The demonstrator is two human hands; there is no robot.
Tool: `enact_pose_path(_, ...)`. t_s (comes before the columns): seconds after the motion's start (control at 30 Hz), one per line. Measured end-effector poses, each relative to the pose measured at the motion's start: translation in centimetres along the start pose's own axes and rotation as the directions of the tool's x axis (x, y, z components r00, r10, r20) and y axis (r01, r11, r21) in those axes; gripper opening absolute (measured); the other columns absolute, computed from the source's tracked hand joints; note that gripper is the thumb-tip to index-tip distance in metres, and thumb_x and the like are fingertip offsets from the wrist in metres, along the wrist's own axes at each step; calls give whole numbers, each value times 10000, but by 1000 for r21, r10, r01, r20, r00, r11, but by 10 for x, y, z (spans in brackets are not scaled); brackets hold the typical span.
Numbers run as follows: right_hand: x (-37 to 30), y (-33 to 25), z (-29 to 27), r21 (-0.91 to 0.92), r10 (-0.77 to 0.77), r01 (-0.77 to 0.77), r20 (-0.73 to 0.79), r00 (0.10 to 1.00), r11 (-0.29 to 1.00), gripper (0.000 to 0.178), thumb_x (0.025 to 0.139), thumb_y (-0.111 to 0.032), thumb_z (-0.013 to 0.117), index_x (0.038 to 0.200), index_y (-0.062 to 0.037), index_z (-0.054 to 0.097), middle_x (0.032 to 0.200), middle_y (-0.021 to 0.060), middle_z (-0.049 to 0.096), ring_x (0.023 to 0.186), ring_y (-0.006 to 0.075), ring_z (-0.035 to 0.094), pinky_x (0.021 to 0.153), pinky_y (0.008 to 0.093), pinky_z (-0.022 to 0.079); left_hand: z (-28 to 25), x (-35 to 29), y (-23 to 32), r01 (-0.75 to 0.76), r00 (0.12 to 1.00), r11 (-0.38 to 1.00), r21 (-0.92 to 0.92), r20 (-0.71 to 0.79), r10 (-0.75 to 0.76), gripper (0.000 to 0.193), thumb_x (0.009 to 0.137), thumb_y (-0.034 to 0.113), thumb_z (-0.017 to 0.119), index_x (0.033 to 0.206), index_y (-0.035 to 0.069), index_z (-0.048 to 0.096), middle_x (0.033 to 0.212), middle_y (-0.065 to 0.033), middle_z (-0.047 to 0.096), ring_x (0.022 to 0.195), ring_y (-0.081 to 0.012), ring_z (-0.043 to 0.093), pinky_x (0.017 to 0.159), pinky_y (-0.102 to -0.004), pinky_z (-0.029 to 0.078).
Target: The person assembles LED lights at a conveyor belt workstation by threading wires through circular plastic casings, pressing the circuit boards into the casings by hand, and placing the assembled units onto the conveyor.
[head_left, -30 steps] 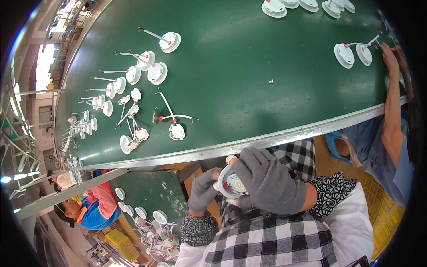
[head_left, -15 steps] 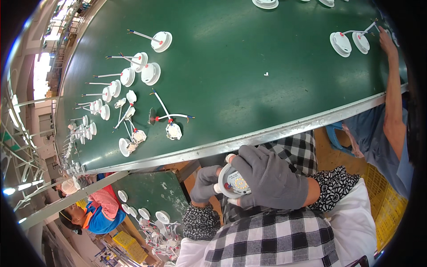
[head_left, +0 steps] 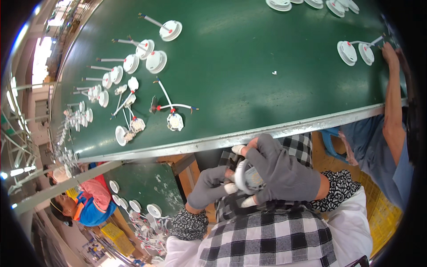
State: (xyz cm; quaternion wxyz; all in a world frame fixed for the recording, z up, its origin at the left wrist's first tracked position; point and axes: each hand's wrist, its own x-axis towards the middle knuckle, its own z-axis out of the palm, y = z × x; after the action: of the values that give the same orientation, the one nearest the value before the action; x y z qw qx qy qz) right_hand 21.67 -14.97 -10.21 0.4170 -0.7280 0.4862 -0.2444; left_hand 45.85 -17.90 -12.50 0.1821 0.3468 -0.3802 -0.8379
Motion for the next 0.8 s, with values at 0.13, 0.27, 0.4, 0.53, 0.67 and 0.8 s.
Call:
enact_pose_path(0.13,-2,2,3,-6,-43,44,122,992,999,847,704,-472,776,1282,25,406,1081,178,412,1001,321,529,764,331,504,20,-4,4,119,992,949,291,-66,-104,258,859,54,672,1113,28,634,981,-20,652,881,-47,562,789,-222,459)
enact_pose_path(0.27,-10,30,22,336,35,-133,283,959,932,646,716,-337,771,1205,-55,455,1088,121,439,1007,279,542,814,389,489,23,-14,-4,124,992,928,352,-74,-104,283,907,137,628,1172,45,596,913,-11,665,776,-48,572,715,-225,473)
enact_pose_path(0.4,-17,34,31,484,15,-189,341,940,855,589,688,-285,774,1150,-53,494,1054,81,455,985,230,524,849,340,440,31,-18,16,243,964,848,471,-24,-263,283,929,245,599,1129,45,594,863,-66,667,757,-77,600,677,-242,471)
enact_pose_path(0.53,-30,41,53,545,23,-189,297,954,817,548,696,-276,777,1125,-50,521,1026,65,469,974,205,521,843,321,435,28,-21,5,330,917,726,603,-21,-399,226,938,238,570,1062,48,574,754,-102,620,648,-134,583,599,-281,439)
enact_pose_path(0.67,-47,48,76,565,65,-243,316,947,789,518,706,-262,776,1114,-47,541,1025,66,487,985,204,529,845,319,441,26,-37,-41,195,978,847,495,-28,-209,203,937,236,568,1028,55,568,725,-100,609,638,-160,594,599,-302,443)
enact_pose_path(0.8,-60,50,89,563,108,-269,304,947,781,495,702,-248,775,1102,-56,556,1048,71,502,1003,209,525,874,318,432,22,-46,-58,142,986,840,524,-3,-165,182,933,225,566,1012,62,566,714,-114,607,626,-222,607,588,-325,447)
